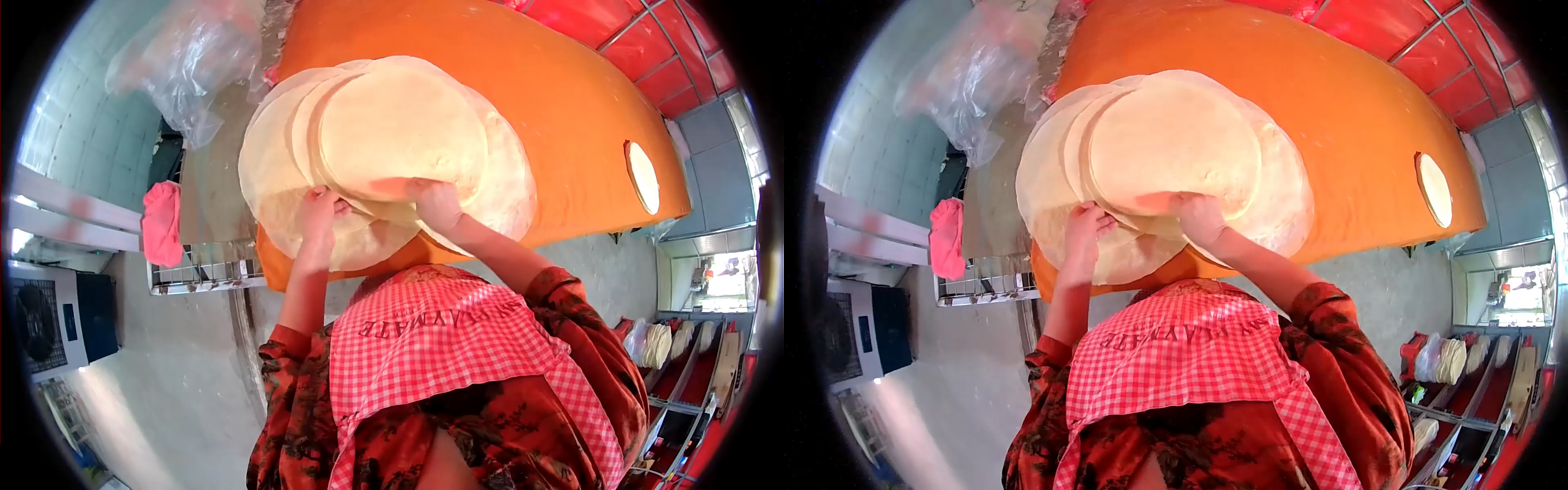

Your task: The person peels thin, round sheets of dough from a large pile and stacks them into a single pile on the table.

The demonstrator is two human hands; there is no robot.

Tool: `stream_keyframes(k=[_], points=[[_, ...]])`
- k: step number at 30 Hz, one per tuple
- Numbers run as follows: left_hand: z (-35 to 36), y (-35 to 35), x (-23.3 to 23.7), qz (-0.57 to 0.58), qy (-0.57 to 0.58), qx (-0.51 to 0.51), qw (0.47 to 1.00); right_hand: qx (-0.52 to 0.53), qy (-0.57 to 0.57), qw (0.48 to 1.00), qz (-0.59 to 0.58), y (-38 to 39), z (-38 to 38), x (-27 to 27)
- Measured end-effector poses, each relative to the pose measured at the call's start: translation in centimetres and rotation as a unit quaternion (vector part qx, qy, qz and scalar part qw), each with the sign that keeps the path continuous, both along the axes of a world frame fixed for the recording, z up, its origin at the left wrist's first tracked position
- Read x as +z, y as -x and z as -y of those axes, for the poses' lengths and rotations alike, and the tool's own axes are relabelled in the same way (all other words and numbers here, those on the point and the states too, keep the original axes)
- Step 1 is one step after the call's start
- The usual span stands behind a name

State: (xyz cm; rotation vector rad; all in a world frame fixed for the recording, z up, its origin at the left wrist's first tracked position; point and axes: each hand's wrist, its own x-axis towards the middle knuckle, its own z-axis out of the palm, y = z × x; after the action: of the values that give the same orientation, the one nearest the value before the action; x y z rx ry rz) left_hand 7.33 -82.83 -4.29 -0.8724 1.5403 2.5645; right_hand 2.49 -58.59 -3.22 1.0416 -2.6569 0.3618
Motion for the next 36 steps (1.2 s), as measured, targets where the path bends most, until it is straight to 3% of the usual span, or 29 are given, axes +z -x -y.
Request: stream_keyframes(k=[4, 13, 22, 29, 33, 35, 36], points=[[-1.4, -0.4, -0.5, -0.002, -0.045, -0.024, 0.999, -0.032, -0.059, 0.997, 0.036, 0.6, 1.2, 3.4], [-2.2, -0.7, -0.6, -0.03, -0.123, -0.015, 0.992, -0.019, -0.116, 0.993, 0.024, -0.5, 3.7, 2.2], [-3.3, -0.3, -0.5, -0.038, -0.114, 0.018, 0.993, -0.012, -0.158, 0.987, 0.04, -0.1, 4.9, 2.6], [-3.3, -0.5, 0.0, -0.026, -0.137, 0.028, 0.99, -0.018, -0.158, 0.987, 0.014, -1.3, 4.8, 1.8], [-3.1, -0.9, 0.1, -0.053, -0.203, 0.023, 0.978, 0.0, 0.008, 0.994, -0.104, -2.4, 3.9, 2.7], [-2.9, -1.2, 0.2, -0.066, -0.233, 0.024, 0.97, -0.028, 0.021, 0.995, -0.092, -1.8, 3.7, 1.8], [-2.8, -1.2, 0.4, -0.067, -0.241, 0.021, 0.968, -0.035, -0.032, 0.999, 0.0, -1.1, 3.4, 1.6]])
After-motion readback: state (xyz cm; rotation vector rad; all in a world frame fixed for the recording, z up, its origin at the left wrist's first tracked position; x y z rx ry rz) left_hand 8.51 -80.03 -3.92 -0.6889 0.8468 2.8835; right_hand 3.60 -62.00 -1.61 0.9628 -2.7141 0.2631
